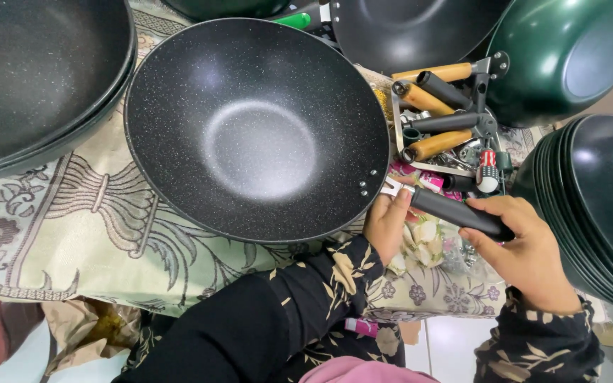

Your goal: Assembling wooden handles onto metal woks using a manual screwdriver

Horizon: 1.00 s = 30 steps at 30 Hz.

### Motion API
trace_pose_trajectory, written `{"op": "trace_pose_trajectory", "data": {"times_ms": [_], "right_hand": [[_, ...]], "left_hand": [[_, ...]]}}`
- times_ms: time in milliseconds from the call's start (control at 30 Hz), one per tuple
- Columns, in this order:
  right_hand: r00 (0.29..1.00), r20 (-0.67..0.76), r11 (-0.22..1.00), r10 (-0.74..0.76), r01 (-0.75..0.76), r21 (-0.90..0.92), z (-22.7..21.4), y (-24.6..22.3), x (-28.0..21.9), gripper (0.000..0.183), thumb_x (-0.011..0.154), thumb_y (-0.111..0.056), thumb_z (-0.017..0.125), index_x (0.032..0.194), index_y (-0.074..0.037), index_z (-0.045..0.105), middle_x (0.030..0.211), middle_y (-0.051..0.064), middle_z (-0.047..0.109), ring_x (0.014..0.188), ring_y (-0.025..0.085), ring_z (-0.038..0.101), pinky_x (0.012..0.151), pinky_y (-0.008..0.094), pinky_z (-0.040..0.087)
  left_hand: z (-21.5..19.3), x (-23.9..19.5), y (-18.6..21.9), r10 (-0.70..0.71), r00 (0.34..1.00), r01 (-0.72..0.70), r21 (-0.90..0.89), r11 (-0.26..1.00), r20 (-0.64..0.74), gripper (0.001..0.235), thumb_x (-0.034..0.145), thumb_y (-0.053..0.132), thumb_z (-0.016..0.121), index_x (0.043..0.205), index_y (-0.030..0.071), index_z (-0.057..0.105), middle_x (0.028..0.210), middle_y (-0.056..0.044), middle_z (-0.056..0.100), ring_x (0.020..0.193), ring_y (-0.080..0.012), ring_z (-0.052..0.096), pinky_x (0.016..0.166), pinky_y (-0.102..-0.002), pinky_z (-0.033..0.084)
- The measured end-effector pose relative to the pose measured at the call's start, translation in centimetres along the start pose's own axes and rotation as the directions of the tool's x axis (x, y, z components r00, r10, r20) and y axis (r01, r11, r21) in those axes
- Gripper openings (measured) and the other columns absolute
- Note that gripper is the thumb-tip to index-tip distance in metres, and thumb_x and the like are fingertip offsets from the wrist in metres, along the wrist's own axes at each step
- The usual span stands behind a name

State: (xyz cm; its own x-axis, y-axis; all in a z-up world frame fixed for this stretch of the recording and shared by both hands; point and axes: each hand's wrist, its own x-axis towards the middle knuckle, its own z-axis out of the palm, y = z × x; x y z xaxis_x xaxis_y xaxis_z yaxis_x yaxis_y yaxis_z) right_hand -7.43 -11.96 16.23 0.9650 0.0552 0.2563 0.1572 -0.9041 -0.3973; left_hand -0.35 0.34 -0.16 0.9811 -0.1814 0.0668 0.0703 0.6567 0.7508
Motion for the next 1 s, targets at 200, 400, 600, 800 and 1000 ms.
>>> {"op": "trace_pose_trajectory", "data": {"times_ms": [200,400,600,800,1000], "right_hand": [[0.998,0.020,0.994,-0.064,0.062,0.093,0.2,1.9,1.0,0.043,0.075,0.001,0.079,0.116,0.002,0.065,0.114,0.011,0.067,0.098,0.022,0.064,0.089,0.031,0.049],[0.981,-0.141,0.990,-0.131,0.138,0.037,1.4,3.3,2.0,0.048,0.070,0.005,0.082,0.113,0.002,0.061,0.115,0.012,0.058,0.100,0.024,0.058,0.091,0.033,0.047],[0.953,-0.291,0.989,-0.087,0.117,0.087,2.6,4.2,2.3,0.053,0.070,0.005,0.085,0.116,0.004,0.058,0.118,0.015,0.057,0.102,0.026,0.059,0.093,0.035,0.050],[0.940,-0.340,0.949,-0.028,0.133,0.287,3.6,6.4,2.8,0.054,0.069,0.005,0.090,0.117,0.001,0.064,0.120,0.016,0.058,0.104,0.033,0.072,0.098,0.041,0.054],[0.957,-0.271,0.872,-0.100,0.215,0.440,3.7,7.2,2.8,0.062,0.072,0.016,0.073,0.127,0.001,0.049,0.129,0.017,0.046,0.115,0.030,0.064,0.100,0.045,0.049]], "left_hand": [[-0.3,0.5,-1.3,-0.097,0.987,0.113,-0.129,0.985,0.126,0.030,0.102,0.018,0.056,0.119,-0.006,0.049,0.104,-0.012,0.059,0.089,-0.0168,0.063,0.077,-0.026,0.052],[-0.6,0.8,-1.3,-0.162,0.980,0.161,0.018,0.987,0.117,0.031,0.099,0.011,0.056,0.128,0.000,0.052,0.107,-0.011,0.062,0.082,-0.0156,0.063,0.071,-0.025,0.052],[0.1,-2.2,5.7,0.189,0.895,-0.376,0.456,0.807,0.404,0.008,0.092,0.005,0.061,0.099,0.001,0.062,0.094,-0.008,0.060,0.078,-0.0174,0.058,0.074,-0.029,0.051],[2.7,0.4,7.2,0.640,0.455,-0.872,0.456,0.179,0.619,0.010,0.096,0.024,0.065,0.101,0.017,0.069,0.104,0.000,0.064,0.101,-0.0264,0.067,0.089,-0.040,0.052],[5.7,4.9,7.1,0.339,0.399,-0.783,0.508,-0.358,0.852,0.034,0.080,0.015,0.067,0.113,0.016,0.059,0.091,-0.005,0.059,0.078,-0.0284,0.065,0.069,-0.043,0.048]]}}
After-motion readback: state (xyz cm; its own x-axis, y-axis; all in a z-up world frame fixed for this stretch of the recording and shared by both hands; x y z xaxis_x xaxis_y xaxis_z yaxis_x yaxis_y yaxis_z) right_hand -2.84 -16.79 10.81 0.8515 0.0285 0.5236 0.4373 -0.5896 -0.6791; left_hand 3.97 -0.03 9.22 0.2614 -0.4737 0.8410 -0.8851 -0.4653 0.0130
